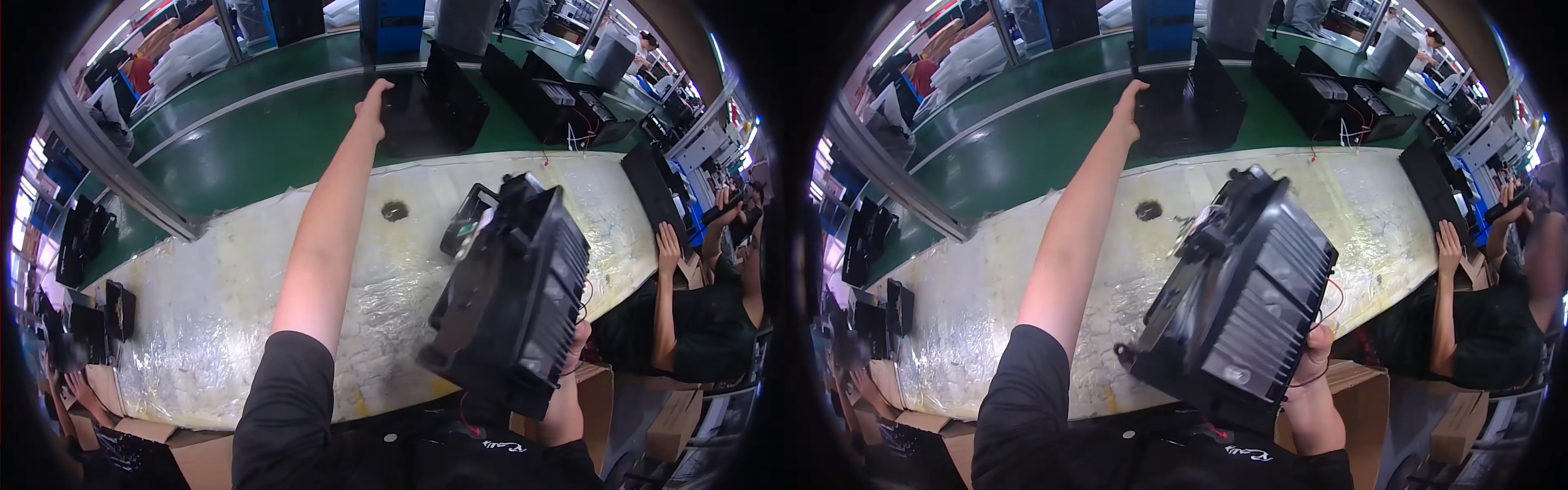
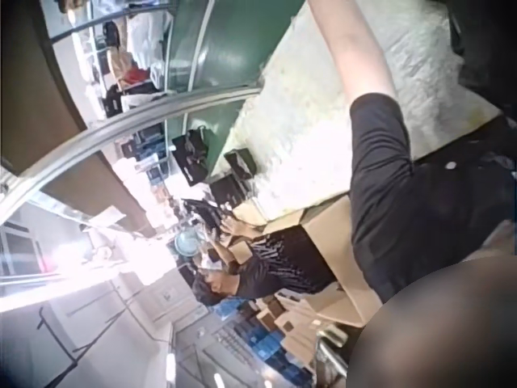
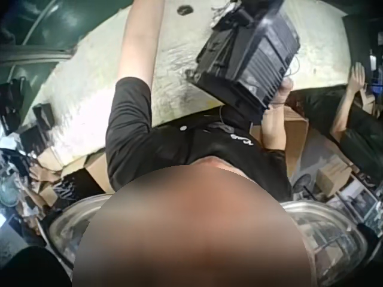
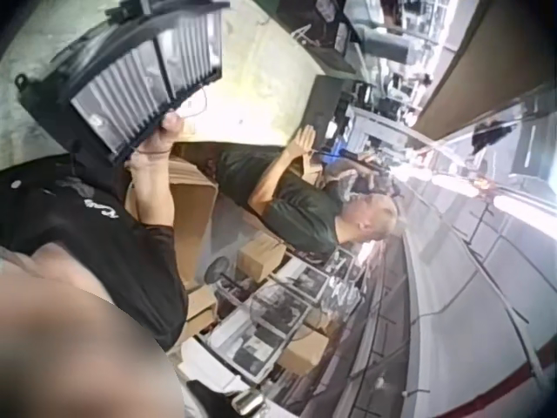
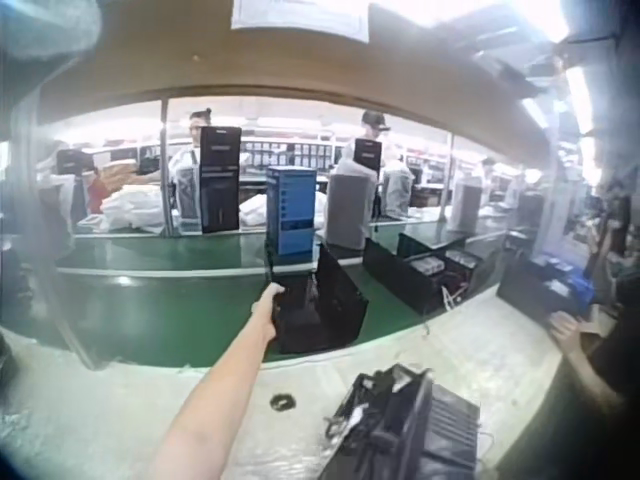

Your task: Assembling electronic components by attaching a cooling fan to a plastic housing using cable ties.

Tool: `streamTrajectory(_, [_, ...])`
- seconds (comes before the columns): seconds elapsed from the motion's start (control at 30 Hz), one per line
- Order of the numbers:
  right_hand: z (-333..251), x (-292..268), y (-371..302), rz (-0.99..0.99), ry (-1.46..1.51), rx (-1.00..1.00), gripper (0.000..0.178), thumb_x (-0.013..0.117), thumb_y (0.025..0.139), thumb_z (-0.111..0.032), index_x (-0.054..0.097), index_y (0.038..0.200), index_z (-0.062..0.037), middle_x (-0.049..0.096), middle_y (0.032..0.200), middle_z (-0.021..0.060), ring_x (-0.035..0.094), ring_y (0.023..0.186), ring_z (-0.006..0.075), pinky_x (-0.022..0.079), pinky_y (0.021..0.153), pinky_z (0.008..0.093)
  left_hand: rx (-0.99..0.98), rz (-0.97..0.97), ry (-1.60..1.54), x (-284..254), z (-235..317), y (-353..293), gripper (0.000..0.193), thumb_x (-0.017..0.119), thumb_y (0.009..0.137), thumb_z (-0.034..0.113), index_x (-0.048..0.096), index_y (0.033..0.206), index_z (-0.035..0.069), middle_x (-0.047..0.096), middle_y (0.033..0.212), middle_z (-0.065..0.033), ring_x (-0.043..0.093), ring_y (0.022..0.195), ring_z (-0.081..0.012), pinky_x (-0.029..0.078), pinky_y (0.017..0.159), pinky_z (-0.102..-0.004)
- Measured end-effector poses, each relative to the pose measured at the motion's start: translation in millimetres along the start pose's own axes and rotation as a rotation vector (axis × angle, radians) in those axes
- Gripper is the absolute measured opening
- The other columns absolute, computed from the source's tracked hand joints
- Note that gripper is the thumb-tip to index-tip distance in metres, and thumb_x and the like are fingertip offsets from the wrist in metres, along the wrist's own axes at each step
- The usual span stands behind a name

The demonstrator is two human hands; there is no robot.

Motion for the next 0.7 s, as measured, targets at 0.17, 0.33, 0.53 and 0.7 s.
streamTrajectory(0.17, [9,-15,-14,0.112,0.018,-0.069,0.073,0.069,0.075,-0.029,0.044,0.137,-0.0002,0.056,0.130,0.0173,0.057,0.117,0.0316,0.046,0.102,0.0448,0.146,0.055,-0.012,-23,51,-44,0.079,0.076,0.062,0.015,0.034,0.126,-0.005,0.055,0.102,-0.0160,0.062,0.084,-0.0248,0.054,0.068,-0.0392])
streamTrajectory(0.33, [36,-108,-44,0.109,0.200,0.059,0.080,0.068,0.077,-0.040,0.041,0.138,0.0033,0.054,0.132,0.0194,0.056,0.118,0.0313,0.043,0.104,0.0441,0.329,0.142,0.137,-77,93,-179,0.084,0.072,0.066,0.014,0.029,0.135,-0.004,0.055,0.103,-0.0152,0.061,0.079,-0.0227,0.052,0.062,-0.0361])
streamTrajectory(0.53, [15,-58,-63,0.096,-0.088,0.113,0.084,0.070,0.076,-0.041,0.040,0.137,0.0068,0.054,0.130,0.0216,0.058,0.114,0.0316,0.048,0.098,0.0451,0.413,0.480,0.041,-102,47,-393,0.040,0.068,0.075,0.018,0.050,0.107,0.001,0.059,0.095,-0.0128,0.063,0.075,-0.0233,0.055,0.065,-0.0365])
streamTrajectory(0.7, [82,5,-126,0.071,-0.005,0.340,0.076,0.068,0.078,-0.037,0.042,0.137,0.0037,0.055,0.129,0.0203,0.061,0.107,0.0308,0.052,0.089,0.0424,0.374,0.512,-0.070,-112,-7,-494,0.071,0.068,0.080,0.021,0.031,0.136,-0.001,0.057,0.114,-0.0148,0.059,0.103,-0.0241,0.048,0.089,-0.0413])
Point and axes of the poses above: each hand's wrist, its own y-axis towards the middle knuckle, its own x-axis out of the palm, z = x × y, the point moved 6 cm from there along y, towards the middle knuckle
